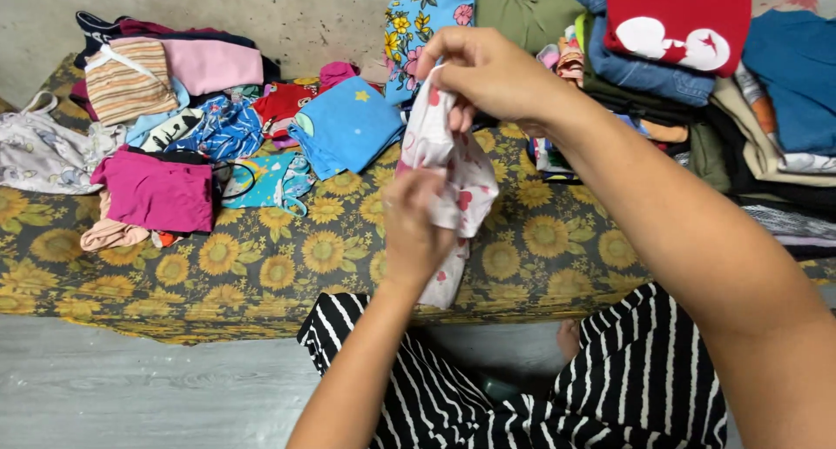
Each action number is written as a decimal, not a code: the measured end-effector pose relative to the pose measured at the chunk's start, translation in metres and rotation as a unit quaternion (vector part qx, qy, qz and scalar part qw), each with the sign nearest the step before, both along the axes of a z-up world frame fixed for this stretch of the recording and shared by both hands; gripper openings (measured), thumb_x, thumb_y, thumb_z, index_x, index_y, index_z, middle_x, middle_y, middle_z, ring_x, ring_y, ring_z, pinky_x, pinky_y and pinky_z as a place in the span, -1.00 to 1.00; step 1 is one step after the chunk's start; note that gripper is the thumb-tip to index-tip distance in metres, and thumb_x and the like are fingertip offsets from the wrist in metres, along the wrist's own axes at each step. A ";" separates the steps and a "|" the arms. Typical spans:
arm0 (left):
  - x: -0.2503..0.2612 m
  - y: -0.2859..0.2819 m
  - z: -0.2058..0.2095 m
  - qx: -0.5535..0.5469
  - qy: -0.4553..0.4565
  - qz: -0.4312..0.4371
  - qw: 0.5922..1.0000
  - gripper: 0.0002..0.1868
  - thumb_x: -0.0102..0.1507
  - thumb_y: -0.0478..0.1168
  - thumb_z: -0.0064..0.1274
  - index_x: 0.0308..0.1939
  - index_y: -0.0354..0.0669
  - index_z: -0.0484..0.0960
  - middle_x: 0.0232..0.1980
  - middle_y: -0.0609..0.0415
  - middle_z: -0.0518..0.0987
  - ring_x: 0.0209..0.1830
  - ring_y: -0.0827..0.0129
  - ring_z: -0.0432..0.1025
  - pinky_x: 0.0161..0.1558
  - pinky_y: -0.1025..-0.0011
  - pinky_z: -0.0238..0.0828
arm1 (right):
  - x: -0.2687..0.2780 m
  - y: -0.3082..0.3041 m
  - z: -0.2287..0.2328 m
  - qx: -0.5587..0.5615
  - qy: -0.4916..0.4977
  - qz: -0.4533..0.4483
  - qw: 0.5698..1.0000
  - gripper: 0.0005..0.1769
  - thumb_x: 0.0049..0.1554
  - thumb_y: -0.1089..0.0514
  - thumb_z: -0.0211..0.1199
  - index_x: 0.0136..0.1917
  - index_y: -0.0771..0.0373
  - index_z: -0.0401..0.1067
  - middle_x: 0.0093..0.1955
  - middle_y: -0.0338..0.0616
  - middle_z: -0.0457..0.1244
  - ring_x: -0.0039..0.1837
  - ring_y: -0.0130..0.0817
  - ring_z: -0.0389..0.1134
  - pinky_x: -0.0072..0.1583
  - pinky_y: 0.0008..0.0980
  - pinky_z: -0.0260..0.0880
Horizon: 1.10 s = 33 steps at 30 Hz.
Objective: Folding various pieces of laundry including shirts and shorts on a bed.
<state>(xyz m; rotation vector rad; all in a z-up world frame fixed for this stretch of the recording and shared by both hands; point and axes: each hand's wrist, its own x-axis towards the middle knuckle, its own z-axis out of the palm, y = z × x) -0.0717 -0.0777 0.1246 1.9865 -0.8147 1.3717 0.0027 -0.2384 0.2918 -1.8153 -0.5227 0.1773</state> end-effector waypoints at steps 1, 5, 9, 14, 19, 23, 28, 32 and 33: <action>0.003 0.005 0.003 0.001 0.000 0.000 1.000 -0.57 0.22 -0.27 0.24 0.16 -0.12 0.54 0.14 -0.10 0.43 0.10 -0.01 0.39 0.16 0.13 0.33 | 0.005 -0.010 -0.004 0.001 0.000 0.000 1.000 -0.86 0.25 0.26 0.08 0.06 0.26 0.41 -0.19 -0.21 0.35 -0.36 -0.57 0.35 -0.33 -0.55 0.38; 0.020 0.023 0.014 -0.157 0.293 -0.076 0.940 -0.66 0.35 -0.18 0.18 0.13 -0.20 0.46 -0.03 -0.06 0.53 -0.07 0.22 0.48 0.00 0.36 0.42 | 0.022 -0.040 -0.023 0.032 -0.028 -0.032 0.999 -0.84 0.27 0.28 0.11 0.12 0.26 0.43 -0.13 -0.19 0.37 -0.29 -0.57 0.38 -0.24 -0.56 0.42; 0.047 0.027 0.016 -0.151 0.560 -0.162 0.798 -0.68 0.39 -0.04 0.06 0.02 -0.23 0.53 -0.19 -0.09 0.57 -0.25 0.28 0.43 -0.22 0.41 0.37 | 0.030 -0.049 -0.045 0.049 -0.062 -0.055 0.995 -0.81 0.29 0.23 0.21 0.19 0.25 0.43 -0.02 -0.28 0.38 -0.08 -0.60 0.38 -0.02 -0.57 0.45; 0.066 0.019 0.048 -0.310 0.564 -0.339 0.686 -0.60 0.45 0.02 -0.14 0.23 -0.14 0.44 0.05 0.03 0.57 -0.01 0.39 0.48 0.09 0.40 0.50 | 0.003 -0.037 -0.077 0.080 -0.096 -0.067 0.990 -0.66 0.33 0.05 0.19 0.32 0.17 0.34 0.14 -0.23 0.35 0.10 -0.55 0.40 0.13 -0.51 0.44; 0.067 0.012 0.083 -0.368 0.566 -0.406 0.616 -0.57 0.45 0.01 -0.29 0.27 -0.16 0.36 0.08 -0.02 0.53 0.04 0.24 0.53 0.13 0.10 0.60 | -0.021 -0.021 -0.135 0.175 -0.175 -0.057 0.967 -0.50 0.37 -0.09 0.22 0.41 0.17 0.17 0.15 -0.15 0.21 0.15 -0.49 0.34 0.16 -0.42 0.46; 0.069 0.016 0.104 -0.403 0.497 -0.512 0.573 -0.57 0.48 -0.02 -0.23 0.33 -0.20 0.35 0.19 -0.09 0.52 0.17 0.17 0.51 0.28 0.15 0.52 | -0.029 -0.003 -0.181 0.166 -0.087 -0.010 0.982 -0.41 0.29 -0.08 0.27 0.39 0.26 0.15 0.24 -0.17 0.25 0.22 -0.53 0.31 0.18 -0.42 0.42; 0.090 0.076 0.125 -0.383 0.456 -0.454 0.662 -0.54 0.47 0.01 -0.16 0.30 -0.23 0.41 0.20 -0.10 0.54 0.21 0.16 0.50 0.27 0.12 0.49 | -0.032 -0.019 -0.205 0.108 0.042 0.044 0.992 -0.47 0.30 -0.11 0.21 0.34 0.32 0.39 0.18 -0.20 0.39 0.17 -0.55 0.39 0.19 -0.45 0.44; 0.095 0.164 0.135 -0.348 0.352 -0.519 0.697 -0.58 0.53 -0.09 -0.14 0.37 -0.29 0.39 0.37 -0.08 0.50 0.45 0.19 0.39 0.59 0.17 0.22 | -0.044 -0.063 -0.179 -0.024 0.090 0.011 0.996 -0.54 0.14 -0.02 0.32 0.22 0.28 0.49 0.01 -0.21 0.44 0.00 -0.51 0.41 0.04 -0.42 0.44; 0.092 0.186 0.136 -0.343 0.343 -0.507 0.713 -0.57 0.56 -0.08 -0.17 0.41 -0.28 0.39 0.44 -0.07 0.49 0.49 0.21 0.37 0.61 0.22 0.17 | -0.050 -0.076 -0.166 -0.090 0.071 0.021 0.993 -0.57 0.08 0.02 0.37 0.18 0.25 0.53 -0.01 -0.24 0.45 0.00 -0.54 0.41 0.06 -0.45 0.43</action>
